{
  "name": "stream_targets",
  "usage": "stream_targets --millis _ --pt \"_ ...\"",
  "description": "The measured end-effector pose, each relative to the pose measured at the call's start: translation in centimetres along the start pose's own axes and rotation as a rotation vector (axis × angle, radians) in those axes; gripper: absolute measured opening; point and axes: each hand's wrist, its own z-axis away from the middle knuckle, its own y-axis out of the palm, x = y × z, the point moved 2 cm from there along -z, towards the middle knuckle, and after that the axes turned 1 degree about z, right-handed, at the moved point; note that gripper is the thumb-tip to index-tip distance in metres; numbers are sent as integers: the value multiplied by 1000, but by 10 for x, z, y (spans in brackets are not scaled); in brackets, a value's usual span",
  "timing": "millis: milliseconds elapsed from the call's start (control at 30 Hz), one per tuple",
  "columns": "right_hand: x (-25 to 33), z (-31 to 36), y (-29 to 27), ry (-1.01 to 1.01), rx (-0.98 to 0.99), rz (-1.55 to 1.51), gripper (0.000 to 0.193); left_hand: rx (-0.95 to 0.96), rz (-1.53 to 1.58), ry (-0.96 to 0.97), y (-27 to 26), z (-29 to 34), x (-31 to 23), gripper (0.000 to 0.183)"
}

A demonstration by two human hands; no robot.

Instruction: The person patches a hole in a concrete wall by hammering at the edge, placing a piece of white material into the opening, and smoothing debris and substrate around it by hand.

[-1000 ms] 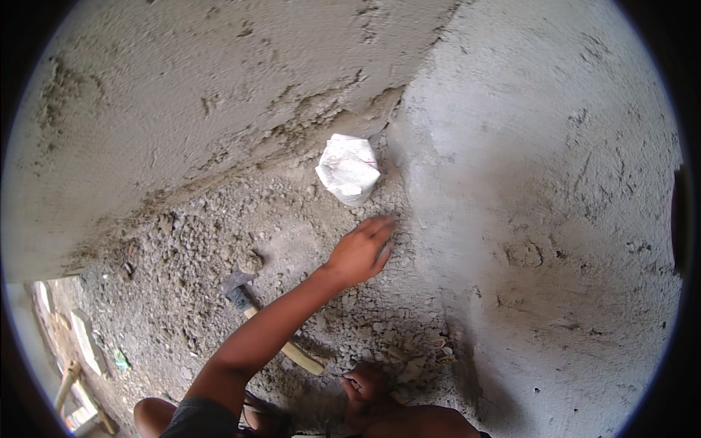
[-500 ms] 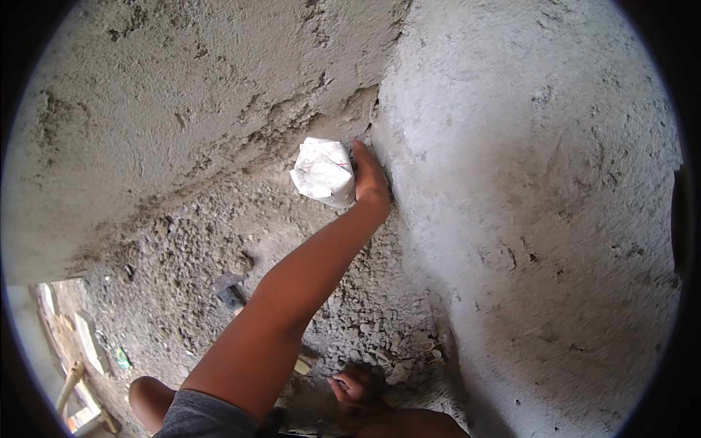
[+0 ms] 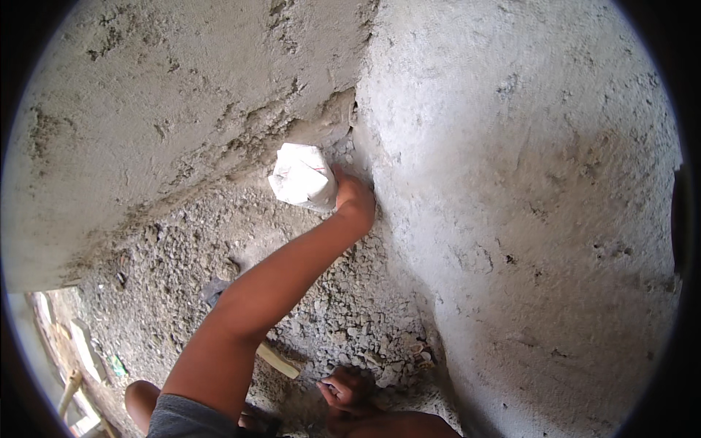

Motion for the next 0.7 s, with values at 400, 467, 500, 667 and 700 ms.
stream_targets --millis 400,467,500,667,700 --pt "4 0 8 8 -6 -26 13 331 436 203 -1 4 27 97" --pt "5 -2 9 -33 -66 -61 16 180 444 339 35 18 -6 86" --pt "-1 1 8 -28 -76 -51 16 171 441 349 31 32 -20 86" --pt "10 -10 0 -34 -73 15 15 9 187 54 25 40 -11 65" --pt "8 -8 0 -35 -75 26 15 -32 30 68 12 39 -6 74"
